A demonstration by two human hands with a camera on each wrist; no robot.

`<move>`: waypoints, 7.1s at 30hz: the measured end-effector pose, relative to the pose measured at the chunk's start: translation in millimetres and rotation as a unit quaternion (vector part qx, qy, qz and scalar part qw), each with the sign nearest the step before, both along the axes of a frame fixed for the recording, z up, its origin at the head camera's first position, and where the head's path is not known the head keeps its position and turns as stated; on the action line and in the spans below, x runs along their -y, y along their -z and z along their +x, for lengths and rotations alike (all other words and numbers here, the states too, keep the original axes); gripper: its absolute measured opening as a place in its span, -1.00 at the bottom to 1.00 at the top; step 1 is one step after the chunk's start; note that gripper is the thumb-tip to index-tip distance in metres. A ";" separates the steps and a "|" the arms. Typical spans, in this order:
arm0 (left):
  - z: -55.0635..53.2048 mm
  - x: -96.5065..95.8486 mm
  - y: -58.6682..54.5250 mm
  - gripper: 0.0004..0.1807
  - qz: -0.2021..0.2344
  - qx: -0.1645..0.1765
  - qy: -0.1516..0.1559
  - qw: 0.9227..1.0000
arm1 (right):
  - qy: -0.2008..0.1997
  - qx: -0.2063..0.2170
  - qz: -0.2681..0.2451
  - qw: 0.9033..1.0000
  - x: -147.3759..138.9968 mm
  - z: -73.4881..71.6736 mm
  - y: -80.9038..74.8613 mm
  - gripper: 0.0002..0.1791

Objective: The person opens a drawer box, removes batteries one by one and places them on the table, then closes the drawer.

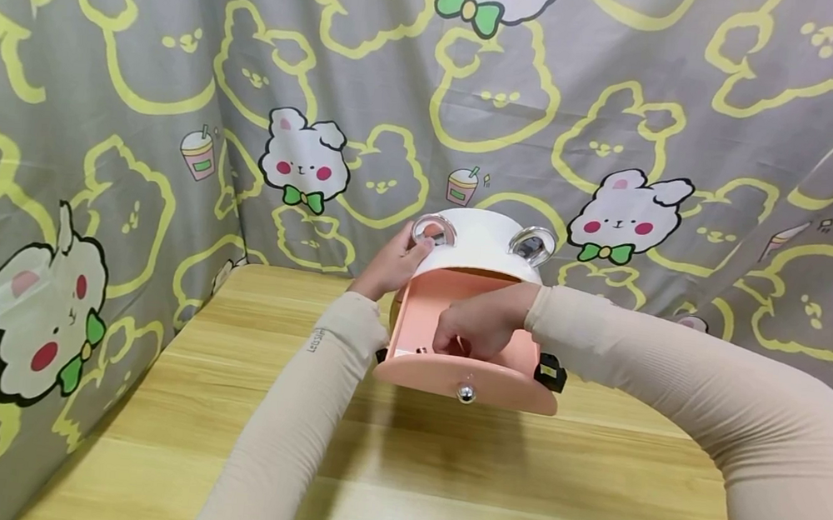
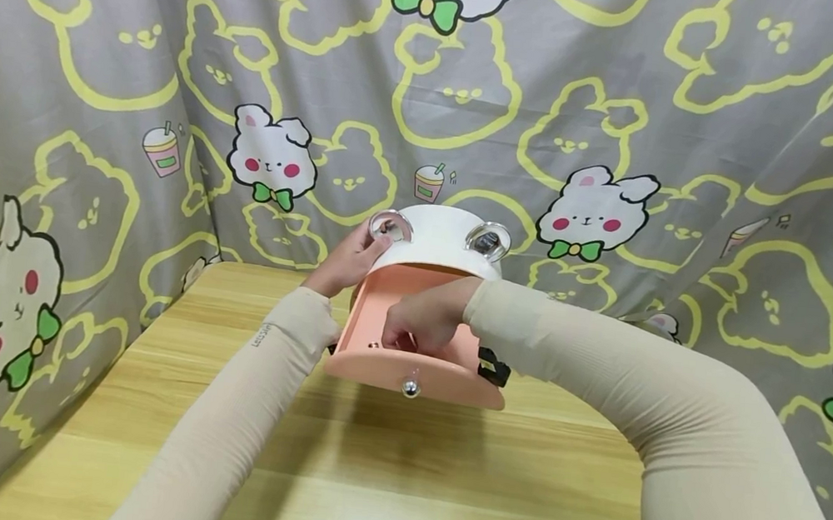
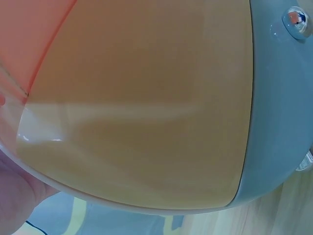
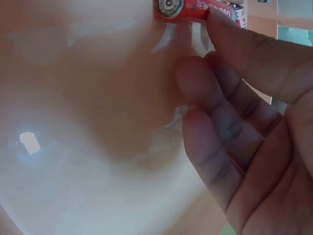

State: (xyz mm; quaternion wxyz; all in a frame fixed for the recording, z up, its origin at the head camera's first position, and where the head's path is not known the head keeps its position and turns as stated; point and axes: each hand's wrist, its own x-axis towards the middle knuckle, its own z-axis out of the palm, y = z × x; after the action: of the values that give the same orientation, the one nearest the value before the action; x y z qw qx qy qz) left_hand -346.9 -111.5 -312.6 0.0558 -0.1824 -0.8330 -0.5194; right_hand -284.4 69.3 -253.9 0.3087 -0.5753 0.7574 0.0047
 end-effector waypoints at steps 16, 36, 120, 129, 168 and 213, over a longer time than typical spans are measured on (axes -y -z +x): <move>-1.5 -0.6 -0.3 -0.64 0.010 -0.008 0.007 1.000 | 0.008 0.017 -0.014 1.000 0.3 -1.1 1.5 -0.65; -0.5 0.0 0.7 -0.64 0.021 -0.005 0.015 1.000 | -0.006 0.034 -0.034 0.999 -3.0 -4.9 6.0 -0.70; 1.2 -1.3 2.7 -0.63 0.015 -0.004 0.016 1.000 | 0.123 -0.021 0.010 0.992 -7.7 1.7 2.9 -0.74; -0.5 -2.1 2.4 -0.60 0.019 -0.005 0.023 1.000 | 0.119 -0.029 -0.006 0.992 -11.1 0.5 3.6 -0.77; 0.5 -0.6 3.4 -0.61 0.013 -0.010 0.014 1.000 | 0.142 -0.052 -0.015 0.988 -12.7 -2.1 -1.7 -0.75; 0.0 -2.5 5.7 -0.59 0.010 0.001 0.010 1.000 | 0.151 -0.080 -0.132 0.976 -44.3 -5.1 -18.1 -0.83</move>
State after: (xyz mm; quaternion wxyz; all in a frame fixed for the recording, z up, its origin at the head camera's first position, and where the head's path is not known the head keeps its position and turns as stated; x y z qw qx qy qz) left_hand -346.8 -109.0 -318.3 0.0519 -0.1896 -0.8262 -0.5280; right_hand -289.6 113.7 -235.9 0.1656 -0.4878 0.8516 -0.0964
